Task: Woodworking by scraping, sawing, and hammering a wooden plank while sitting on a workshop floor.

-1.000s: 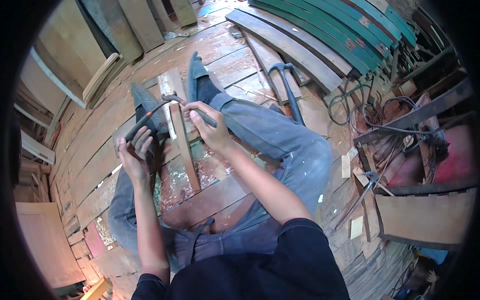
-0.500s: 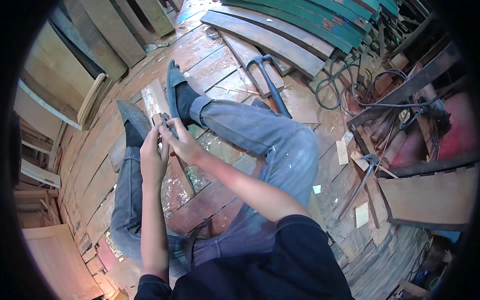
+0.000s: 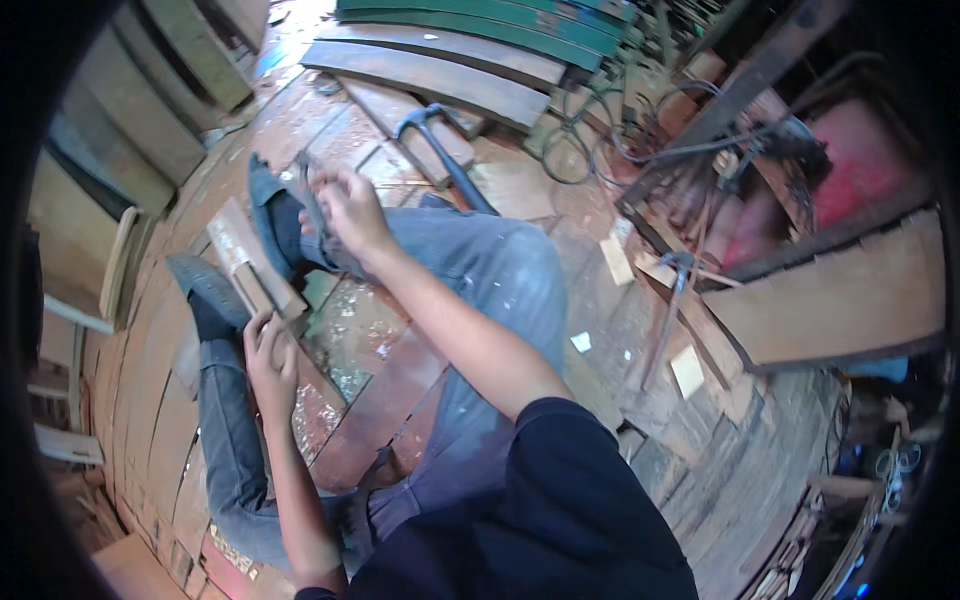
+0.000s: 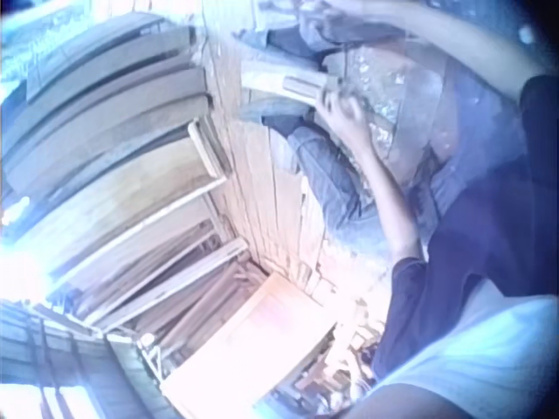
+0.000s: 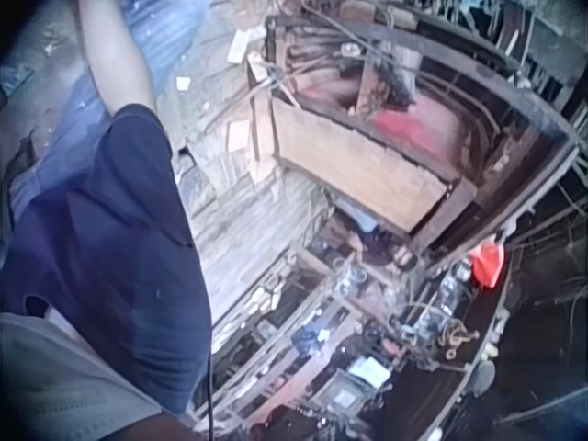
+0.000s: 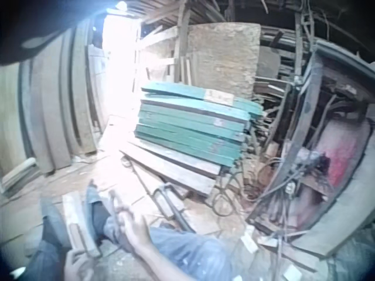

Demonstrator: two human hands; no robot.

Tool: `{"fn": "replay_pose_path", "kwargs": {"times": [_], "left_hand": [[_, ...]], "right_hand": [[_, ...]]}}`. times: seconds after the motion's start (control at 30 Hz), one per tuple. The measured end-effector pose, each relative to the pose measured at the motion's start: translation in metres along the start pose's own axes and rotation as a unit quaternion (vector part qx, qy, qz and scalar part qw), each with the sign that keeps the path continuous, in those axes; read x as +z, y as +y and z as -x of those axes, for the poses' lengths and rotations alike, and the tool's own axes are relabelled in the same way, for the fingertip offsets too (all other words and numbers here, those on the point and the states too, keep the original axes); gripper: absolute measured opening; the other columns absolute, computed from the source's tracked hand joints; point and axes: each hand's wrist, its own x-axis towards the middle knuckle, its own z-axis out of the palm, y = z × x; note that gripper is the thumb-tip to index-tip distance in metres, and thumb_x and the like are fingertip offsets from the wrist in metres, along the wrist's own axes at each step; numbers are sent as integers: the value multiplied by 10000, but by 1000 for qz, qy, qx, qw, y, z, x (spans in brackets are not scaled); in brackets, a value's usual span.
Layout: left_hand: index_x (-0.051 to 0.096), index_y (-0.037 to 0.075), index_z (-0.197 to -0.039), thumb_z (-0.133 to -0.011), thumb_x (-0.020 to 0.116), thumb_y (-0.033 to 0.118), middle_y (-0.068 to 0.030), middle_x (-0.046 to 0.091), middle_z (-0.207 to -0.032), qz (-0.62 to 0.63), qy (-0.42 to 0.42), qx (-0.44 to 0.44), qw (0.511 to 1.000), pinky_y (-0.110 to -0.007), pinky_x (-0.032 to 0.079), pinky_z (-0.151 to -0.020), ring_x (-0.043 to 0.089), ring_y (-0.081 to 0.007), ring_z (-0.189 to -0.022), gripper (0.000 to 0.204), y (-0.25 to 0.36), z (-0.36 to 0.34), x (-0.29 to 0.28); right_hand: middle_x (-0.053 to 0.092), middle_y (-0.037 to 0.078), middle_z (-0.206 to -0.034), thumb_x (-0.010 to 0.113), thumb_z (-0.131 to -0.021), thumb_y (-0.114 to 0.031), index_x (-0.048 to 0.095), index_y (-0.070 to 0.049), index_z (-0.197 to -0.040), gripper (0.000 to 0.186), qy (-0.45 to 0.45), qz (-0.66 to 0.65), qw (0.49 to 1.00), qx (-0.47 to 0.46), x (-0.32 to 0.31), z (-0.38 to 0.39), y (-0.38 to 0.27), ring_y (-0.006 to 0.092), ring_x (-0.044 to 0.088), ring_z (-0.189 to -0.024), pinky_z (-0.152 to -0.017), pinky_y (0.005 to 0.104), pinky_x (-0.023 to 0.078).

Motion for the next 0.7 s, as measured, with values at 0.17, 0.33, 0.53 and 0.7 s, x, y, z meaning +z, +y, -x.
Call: {"fn": "replay_pose_path", "kwargs": {"times": [0.17, 0.33, 0.53, 0.7], "left_hand": [[595, -23, -1012, -841, 587, 66, -162, 568, -1128, 64, 49, -136, 987, -342, 457, -884, 569, -257, -1057, 193, -123, 98, -5], [574, -13, -1126, -907, 633, 255, -105, 622, -946, 101, -60, -309, 944, -266, 476, -744, 597, -157, -879, 351, -147, 98, 17], [585, -34, -964, -888, 653, 266, -63, 598, -823, 92, -92, -358, 925, -287, 450, -659, 531, -125, -703, 317, -137, 106, 54], [562, 27, -856, -921, 622, 254, 16, 520, -687, 187, -89, -321, 924, -229, 363, -514, 467, -58, -600, 244, -123, 107, 64]], "right_hand": [[614, 177, -1087, 415, -946, -132, 559, 24, -1087, 255, 96, 140, 974, -150, -78, 46, -90, 294, 676, -854, -739, 350, 576], [631, 91, -1083, 423, -934, -118, 604, 34, -1104, 291, 200, 386, 892, -122, -203, 137, -127, 148, 615, -874, -763, 280, 513], [634, 169, -1028, 482, -848, -31, 635, -7, -1079, 278, 263, 613, 743, -63, -299, 237, -71, 258, 609, -962, -849, 349, 460], [562, 203, -1190, 513, -821, -43, 630, -23, -1080, 285, 269, 675, 685, -49, -315, 266, -28, 358, 554, -1084, -943, 405, 433]]}}
